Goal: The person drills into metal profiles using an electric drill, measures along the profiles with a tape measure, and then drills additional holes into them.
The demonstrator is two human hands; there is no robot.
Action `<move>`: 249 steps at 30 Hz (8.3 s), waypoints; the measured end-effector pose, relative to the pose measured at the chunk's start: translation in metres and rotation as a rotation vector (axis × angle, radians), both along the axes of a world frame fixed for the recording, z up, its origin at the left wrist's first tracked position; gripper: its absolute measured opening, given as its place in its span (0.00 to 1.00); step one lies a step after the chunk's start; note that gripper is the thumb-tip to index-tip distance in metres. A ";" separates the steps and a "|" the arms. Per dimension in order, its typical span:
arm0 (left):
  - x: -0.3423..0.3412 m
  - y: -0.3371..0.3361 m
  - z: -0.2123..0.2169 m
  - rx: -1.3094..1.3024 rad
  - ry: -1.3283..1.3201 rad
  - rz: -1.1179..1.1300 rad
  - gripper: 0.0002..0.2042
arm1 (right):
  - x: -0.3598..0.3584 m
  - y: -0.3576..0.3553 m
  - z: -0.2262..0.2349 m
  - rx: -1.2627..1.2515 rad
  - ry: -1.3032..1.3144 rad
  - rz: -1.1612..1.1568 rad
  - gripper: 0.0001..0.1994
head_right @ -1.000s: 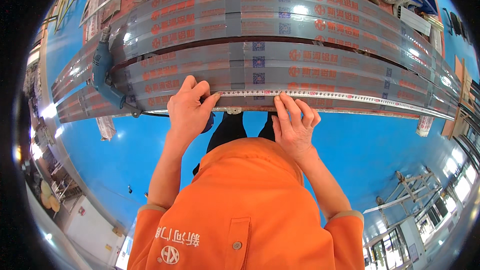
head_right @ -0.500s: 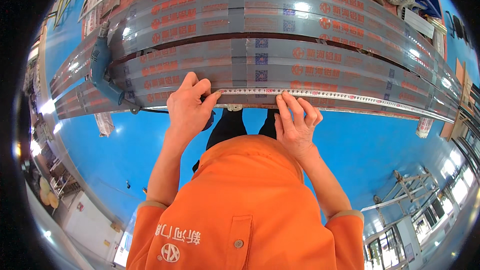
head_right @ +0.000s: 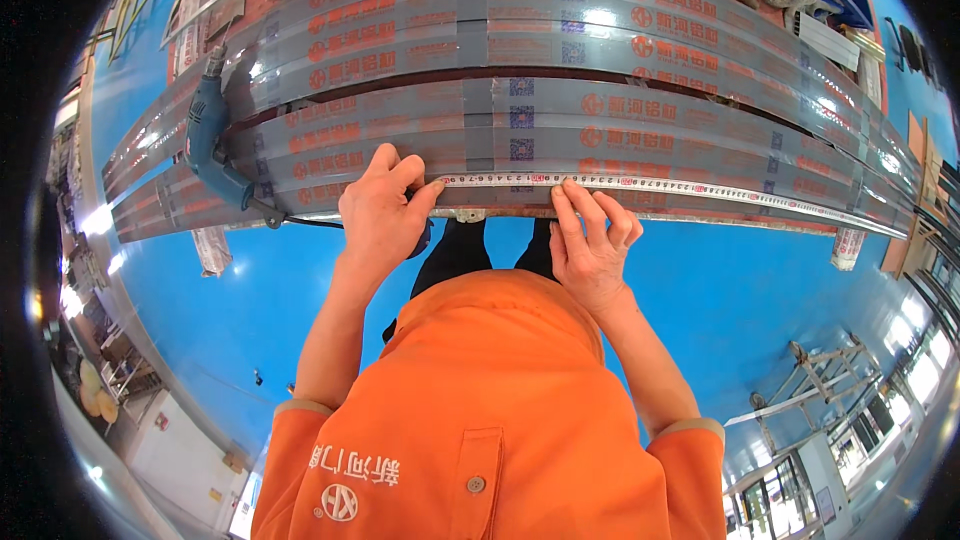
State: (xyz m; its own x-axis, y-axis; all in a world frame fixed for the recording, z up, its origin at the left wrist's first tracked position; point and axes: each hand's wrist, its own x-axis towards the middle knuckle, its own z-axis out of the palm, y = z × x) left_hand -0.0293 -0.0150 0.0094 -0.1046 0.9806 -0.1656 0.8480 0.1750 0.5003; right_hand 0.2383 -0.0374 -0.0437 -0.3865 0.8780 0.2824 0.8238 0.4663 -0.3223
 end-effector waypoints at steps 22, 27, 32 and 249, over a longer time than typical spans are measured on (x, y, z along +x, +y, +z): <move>0.064 0.040 0.026 -0.580 -0.567 -0.569 0.10 | 0.081 -0.077 -0.015 0.071 0.375 -0.444 0.10; 0.134 0.078 -0.034 -1.020 -0.685 -0.742 0.11 | 0.109 -0.185 -0.041 -0.373 0.321 -1.009 0.06; 0.146 0.069 0.005 -1.295 -0.945 -0.689 0.11 | 0.008 -0.321 -0.080 -0.408 0.490 -1.574 0.04; -0.044 0.238 0.008 0.100 0.212 -0.041 0.07 | 0.083 0.329 0.026 -0.079 0.239 0.008 0.08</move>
State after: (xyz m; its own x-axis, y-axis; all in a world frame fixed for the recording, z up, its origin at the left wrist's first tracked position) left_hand -0.0735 0.2234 0.0178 -0.0866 0.9952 -0.0464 0.9412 0.0970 0.3237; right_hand 0.3209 0.2920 -0.0172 -0.3241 0.8982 0.2970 0.7160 0.4381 -0.5436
